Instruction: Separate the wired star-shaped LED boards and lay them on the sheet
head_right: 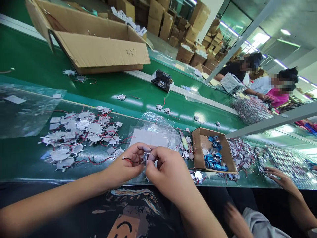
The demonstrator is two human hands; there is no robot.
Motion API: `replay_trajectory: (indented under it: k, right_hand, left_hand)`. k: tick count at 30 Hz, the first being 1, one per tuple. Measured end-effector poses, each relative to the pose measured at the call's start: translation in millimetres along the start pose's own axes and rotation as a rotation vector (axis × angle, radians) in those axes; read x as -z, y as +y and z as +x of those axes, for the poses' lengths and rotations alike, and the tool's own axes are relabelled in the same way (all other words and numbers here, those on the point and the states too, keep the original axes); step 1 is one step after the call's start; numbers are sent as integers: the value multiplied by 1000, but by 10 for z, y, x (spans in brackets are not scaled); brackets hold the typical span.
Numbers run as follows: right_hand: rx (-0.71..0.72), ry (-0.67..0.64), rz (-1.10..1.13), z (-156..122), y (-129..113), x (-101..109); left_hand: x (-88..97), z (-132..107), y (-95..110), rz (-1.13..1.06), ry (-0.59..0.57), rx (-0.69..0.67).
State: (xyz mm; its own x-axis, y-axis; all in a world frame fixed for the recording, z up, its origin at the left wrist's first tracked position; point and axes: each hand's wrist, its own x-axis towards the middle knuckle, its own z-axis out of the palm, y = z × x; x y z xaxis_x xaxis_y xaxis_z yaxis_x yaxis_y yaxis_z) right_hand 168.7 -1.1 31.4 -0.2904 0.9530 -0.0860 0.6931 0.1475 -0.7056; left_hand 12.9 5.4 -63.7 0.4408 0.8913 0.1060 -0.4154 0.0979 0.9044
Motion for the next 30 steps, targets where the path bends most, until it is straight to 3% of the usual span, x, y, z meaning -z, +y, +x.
replay_trajectory:
  k: [7,22,30]
  right_hand:
    - [-19,11,-68,17,-35,-8]
    - [232,105,-181,72,161,22]
    - [136,82,-184,62,172,50]
  left_hand:
    - [-26,18,-60,-97,13,-80]
    - [0,-23,2,-150,-8,-64]
    - [-41,-14,52,-160,10,-33]
